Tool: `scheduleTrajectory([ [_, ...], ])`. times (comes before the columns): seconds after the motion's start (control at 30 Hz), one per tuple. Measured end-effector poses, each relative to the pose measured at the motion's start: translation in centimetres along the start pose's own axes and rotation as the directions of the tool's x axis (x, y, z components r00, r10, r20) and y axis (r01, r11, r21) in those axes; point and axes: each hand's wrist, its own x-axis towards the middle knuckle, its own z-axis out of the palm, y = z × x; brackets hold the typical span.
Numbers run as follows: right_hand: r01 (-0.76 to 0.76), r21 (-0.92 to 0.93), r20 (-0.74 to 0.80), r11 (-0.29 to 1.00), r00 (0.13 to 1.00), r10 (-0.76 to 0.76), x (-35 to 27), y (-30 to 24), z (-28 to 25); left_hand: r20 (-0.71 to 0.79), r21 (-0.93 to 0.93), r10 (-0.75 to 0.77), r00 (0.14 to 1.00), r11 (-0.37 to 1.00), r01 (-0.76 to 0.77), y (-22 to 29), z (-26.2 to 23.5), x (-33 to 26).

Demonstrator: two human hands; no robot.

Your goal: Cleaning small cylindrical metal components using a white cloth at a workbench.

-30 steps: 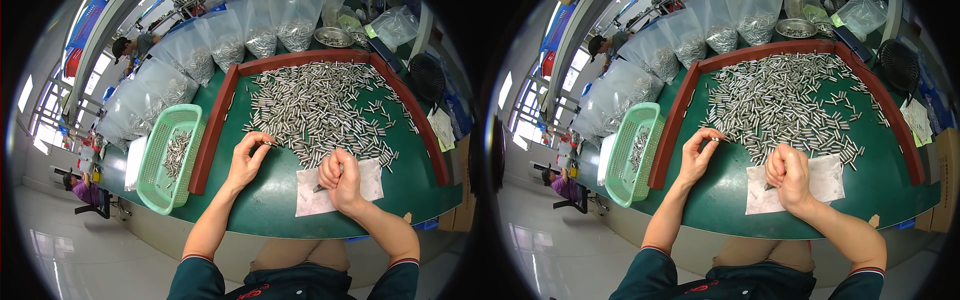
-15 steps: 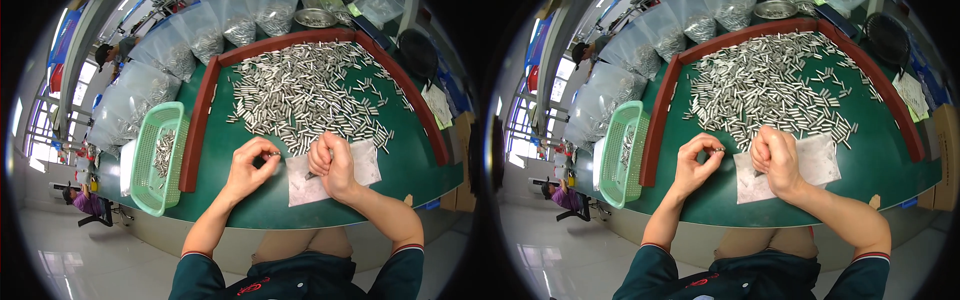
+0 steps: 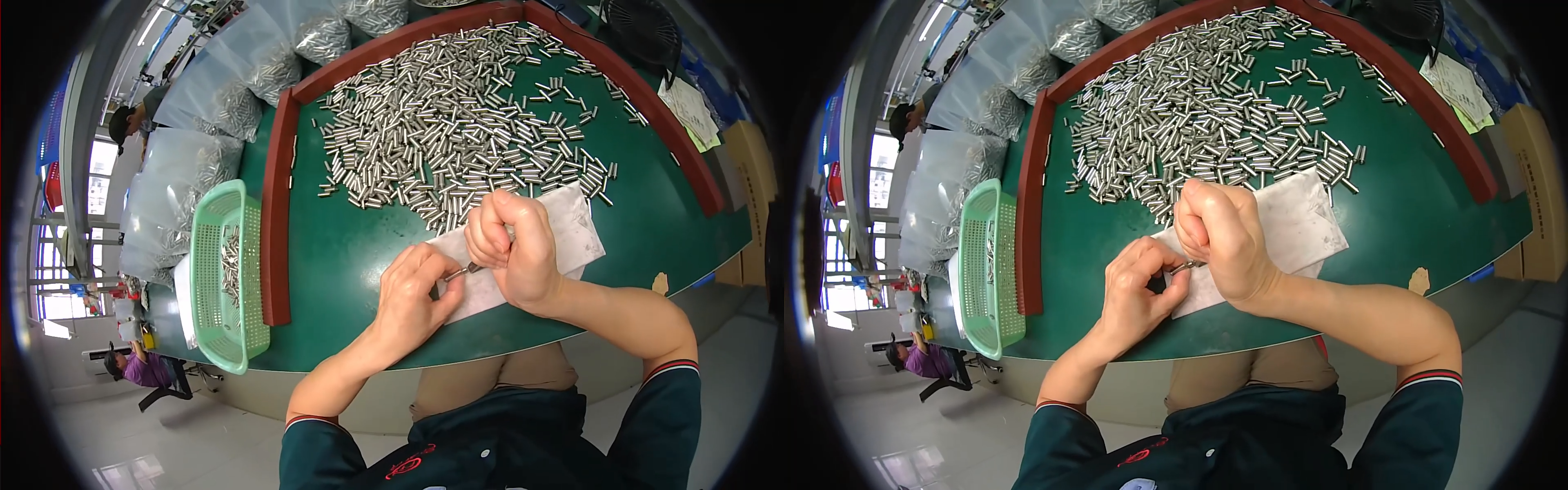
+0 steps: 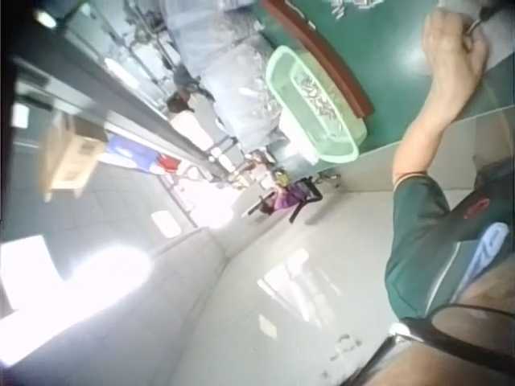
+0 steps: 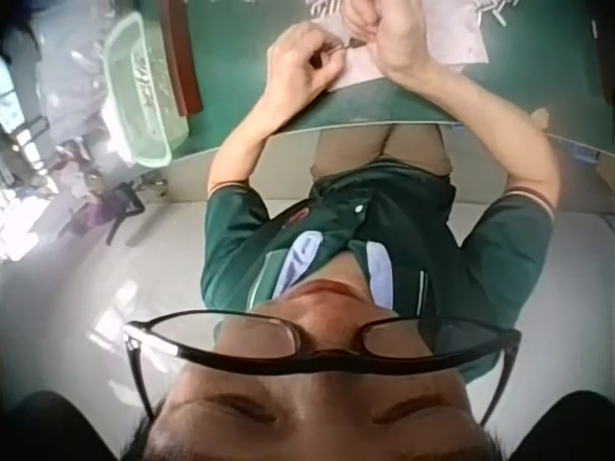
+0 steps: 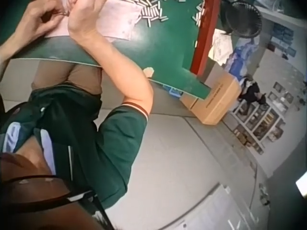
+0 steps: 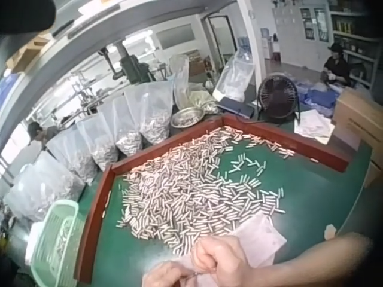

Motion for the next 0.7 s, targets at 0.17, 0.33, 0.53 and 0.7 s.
scheduleTrajectory([
  [0.17, -0.015, 0.008, 0.005, 1.0, 1.0, 0.015, 0.02, -0.06, -0.13, 0.008, -0.021, -0.048, 0.999, 0.999, 0.049, 0.2, 0.09, -0.05],
  [0.33, -0.006, 0.013, -0.001, 1.0, 1.0, 0.006, 0.13, 0.01, -0.12, 0.007, -0.017, -0.052, 0.999, 0.999, 0.052, 0.09, 0.15, -0.04],
  [0.53, -0.001, -0.008, -0.01, 1.0, 1.0, 0.001, 0.1, 0.06, -0.11, -0.003, -0.018, -0.054, 0.999, 0.998, 0.054, -0.05, 0.26, 0.0],
  [0.7, 0.007, -0.012, -0.008, 1.0, 1.0, -0.007, 0.2, -0.03, -0.11, 0.004, -0.013, -0.062, 0.998, 0.998, 0.062, -0.02, 0.29, 0.03],
])
